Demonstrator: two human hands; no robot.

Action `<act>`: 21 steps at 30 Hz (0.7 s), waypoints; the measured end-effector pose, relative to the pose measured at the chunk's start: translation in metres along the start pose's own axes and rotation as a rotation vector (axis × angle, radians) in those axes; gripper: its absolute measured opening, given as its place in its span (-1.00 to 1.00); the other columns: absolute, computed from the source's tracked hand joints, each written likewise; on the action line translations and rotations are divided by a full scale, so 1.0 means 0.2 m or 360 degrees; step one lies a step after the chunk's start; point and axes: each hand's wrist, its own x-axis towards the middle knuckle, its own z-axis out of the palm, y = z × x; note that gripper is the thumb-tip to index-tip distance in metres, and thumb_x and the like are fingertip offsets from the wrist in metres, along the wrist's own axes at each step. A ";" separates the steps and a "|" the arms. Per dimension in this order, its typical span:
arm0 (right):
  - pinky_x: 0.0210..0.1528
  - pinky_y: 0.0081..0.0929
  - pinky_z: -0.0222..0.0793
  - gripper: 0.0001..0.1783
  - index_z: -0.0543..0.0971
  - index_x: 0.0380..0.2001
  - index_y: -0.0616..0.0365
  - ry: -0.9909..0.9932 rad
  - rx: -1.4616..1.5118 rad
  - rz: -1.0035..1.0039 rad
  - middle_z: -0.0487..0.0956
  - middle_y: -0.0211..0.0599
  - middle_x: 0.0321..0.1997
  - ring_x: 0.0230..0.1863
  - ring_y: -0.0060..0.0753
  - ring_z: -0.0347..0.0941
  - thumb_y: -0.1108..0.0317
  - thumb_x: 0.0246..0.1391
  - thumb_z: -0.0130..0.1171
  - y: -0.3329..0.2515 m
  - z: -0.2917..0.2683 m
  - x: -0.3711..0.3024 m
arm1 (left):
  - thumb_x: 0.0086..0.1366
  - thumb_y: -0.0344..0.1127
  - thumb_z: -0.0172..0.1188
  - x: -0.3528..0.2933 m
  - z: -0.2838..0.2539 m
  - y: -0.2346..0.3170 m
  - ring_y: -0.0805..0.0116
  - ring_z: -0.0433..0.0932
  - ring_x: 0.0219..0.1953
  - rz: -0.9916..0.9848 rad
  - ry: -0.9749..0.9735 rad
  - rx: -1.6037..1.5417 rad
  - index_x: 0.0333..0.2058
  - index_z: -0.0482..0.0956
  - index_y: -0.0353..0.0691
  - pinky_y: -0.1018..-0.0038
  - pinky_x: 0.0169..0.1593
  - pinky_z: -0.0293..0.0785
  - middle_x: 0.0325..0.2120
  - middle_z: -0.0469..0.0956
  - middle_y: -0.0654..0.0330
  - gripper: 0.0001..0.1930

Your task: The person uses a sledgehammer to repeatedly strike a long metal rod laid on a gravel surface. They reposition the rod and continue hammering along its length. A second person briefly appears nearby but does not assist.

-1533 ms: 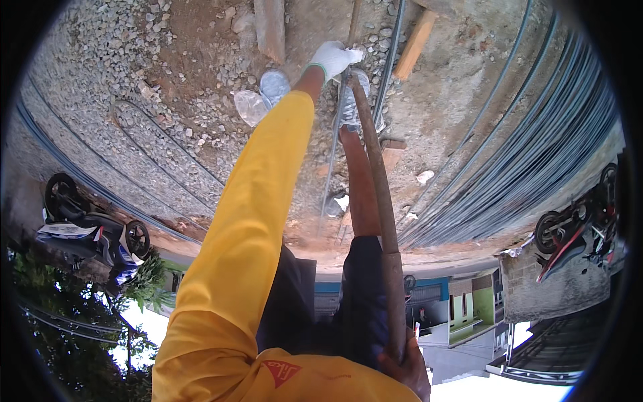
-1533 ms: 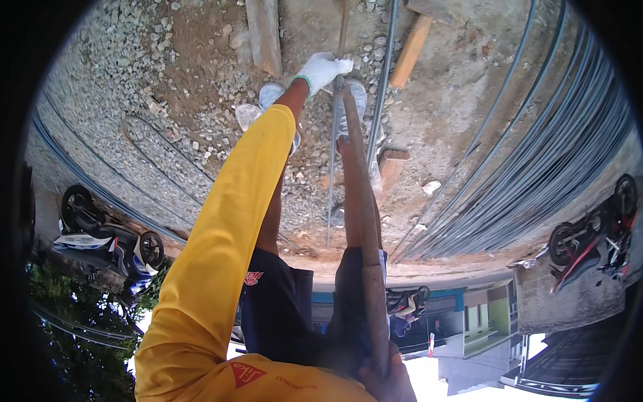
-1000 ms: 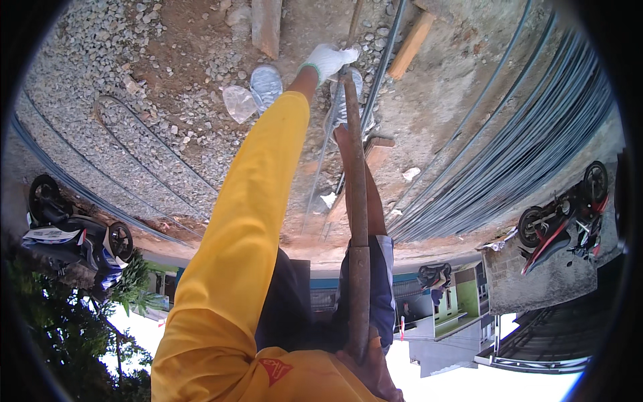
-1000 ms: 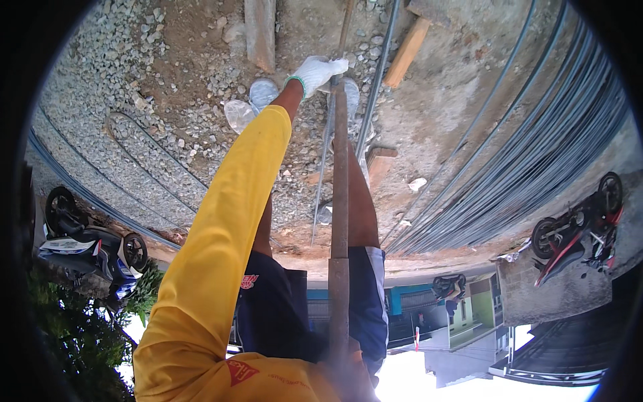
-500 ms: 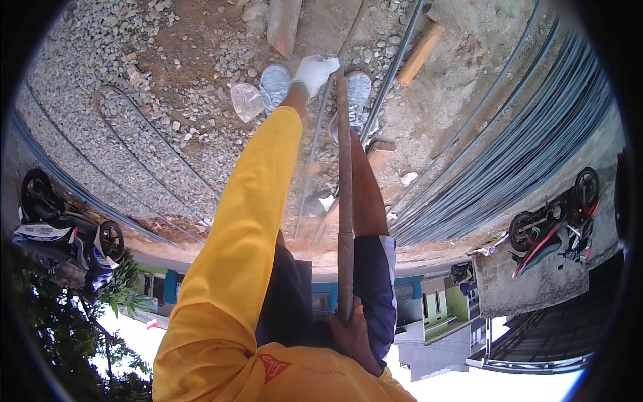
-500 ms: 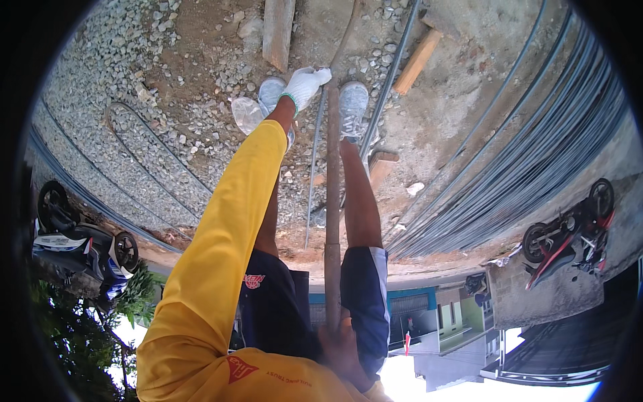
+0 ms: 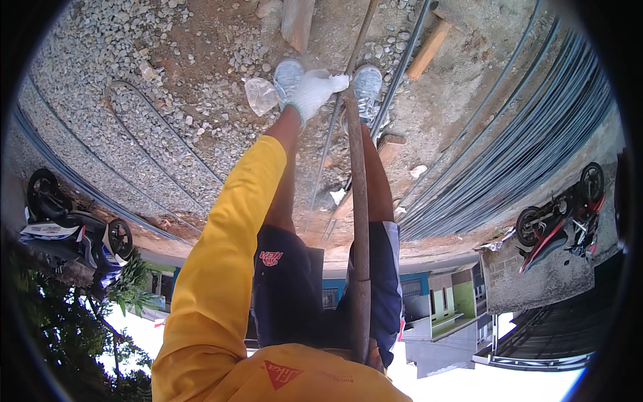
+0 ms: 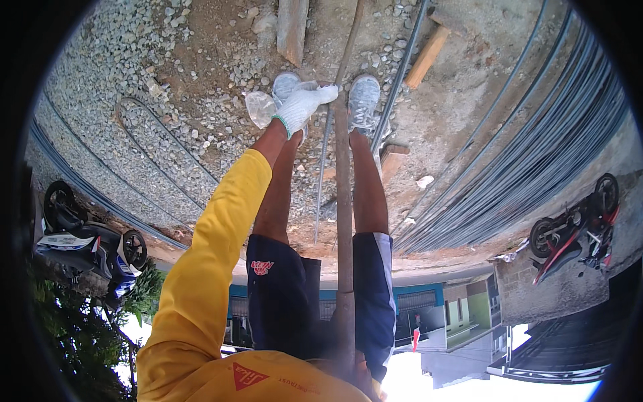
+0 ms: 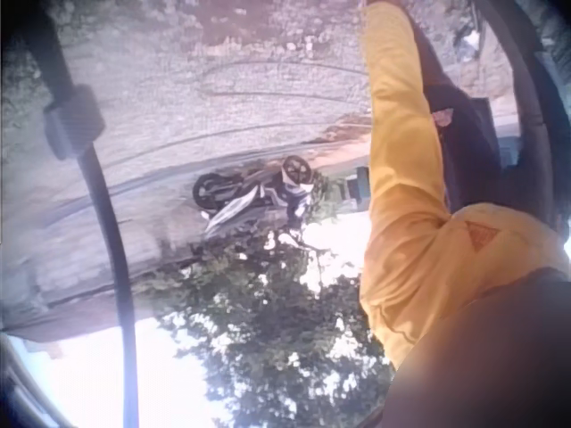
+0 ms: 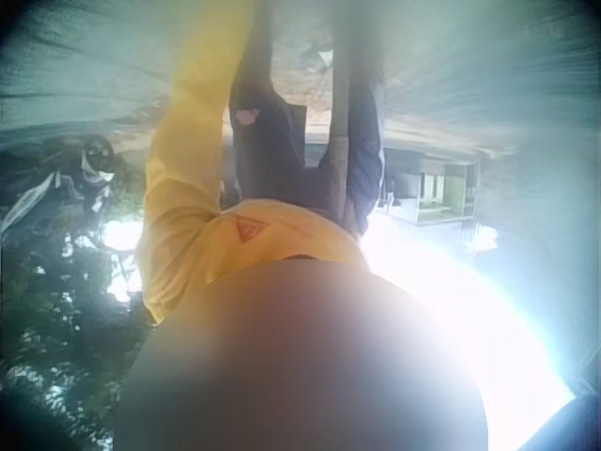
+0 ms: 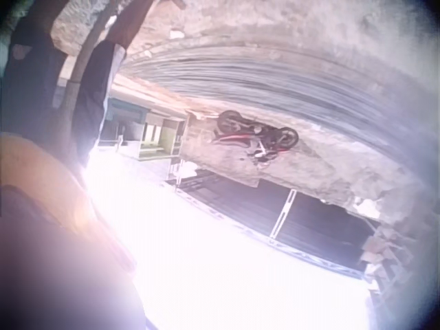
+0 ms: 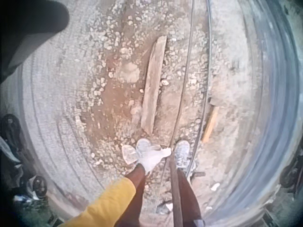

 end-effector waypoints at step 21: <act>0.00 -0.05 0.54 -0.26 0.33 0.35 0.17 -0.0012 0.0232 0.0038 0.62 0.12 -0.06 -0.02 0.05 0.66 0.32 0.16 0.41 0.06 -0.05 0.21 | 0.32 -0.10 0.43 0.40 0.32 -0.34 0.48 0.50 -0.35 0.0186 0.0316 0.0339 -0.19 0.78 -0.39 0.43 -0.21 0.43 -0.41 0.64 0.28 -0.62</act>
